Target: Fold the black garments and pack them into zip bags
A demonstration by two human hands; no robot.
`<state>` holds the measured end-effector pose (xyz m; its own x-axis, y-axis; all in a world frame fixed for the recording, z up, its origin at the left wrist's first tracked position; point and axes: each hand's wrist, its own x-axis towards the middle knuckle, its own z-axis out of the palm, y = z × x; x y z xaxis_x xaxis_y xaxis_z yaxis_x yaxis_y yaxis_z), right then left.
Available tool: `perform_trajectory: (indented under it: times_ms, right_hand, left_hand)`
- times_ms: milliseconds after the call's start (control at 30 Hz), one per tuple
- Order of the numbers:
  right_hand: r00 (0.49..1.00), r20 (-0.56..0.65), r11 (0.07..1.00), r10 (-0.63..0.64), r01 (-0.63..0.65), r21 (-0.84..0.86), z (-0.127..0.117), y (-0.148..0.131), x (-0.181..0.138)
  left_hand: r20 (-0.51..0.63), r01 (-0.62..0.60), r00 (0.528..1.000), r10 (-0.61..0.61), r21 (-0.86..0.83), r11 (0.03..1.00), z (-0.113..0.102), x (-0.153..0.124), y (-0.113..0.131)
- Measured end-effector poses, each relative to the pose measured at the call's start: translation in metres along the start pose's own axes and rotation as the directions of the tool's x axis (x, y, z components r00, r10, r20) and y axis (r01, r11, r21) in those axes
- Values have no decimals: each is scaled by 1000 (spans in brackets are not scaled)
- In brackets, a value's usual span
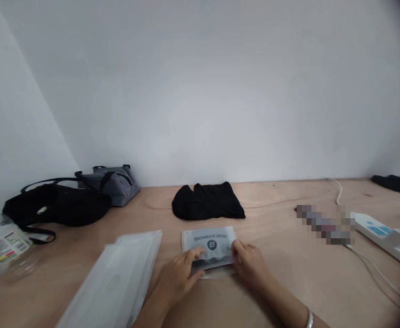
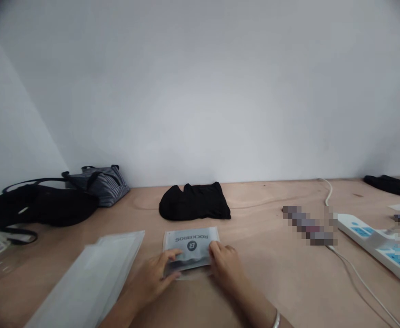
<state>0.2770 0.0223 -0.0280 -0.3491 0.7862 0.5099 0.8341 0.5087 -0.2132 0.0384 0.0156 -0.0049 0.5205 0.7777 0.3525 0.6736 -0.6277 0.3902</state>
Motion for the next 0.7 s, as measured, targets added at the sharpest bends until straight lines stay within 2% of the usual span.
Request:
perform_trajectory:
  times_ms: [67,200,333,433,567,700]
  right_hand:
    - [1000,13,998,-7,6,59,-6,-11,2]
    - [991,57,988,-125,119,102,-7,-43,10]
    - [952,111,958,-287,286,23,17,-76,24]
    - [922,101,925,-374,378,-31,40,-94,34]
    - [892,67,889,-447,451,-80,54,-100,36]
    - [877,40,869,-478,479,-120,41,-86,28]
  left_hand:
    - [19,-16,1000,16,30,999,-7,-8,-5]
    - [13,-11,1000,10,102,995,-12,-26,-17]
    - [-65,59,997,-49,160,985,-5,-35,-23]
    - [-112,97,991,-80,152,984,0,-36,-23]
    - [-129,109,987,-92,135,985,2,-33,-20]
    - [-161,89,985,-63,158,983,6,-29,-15]
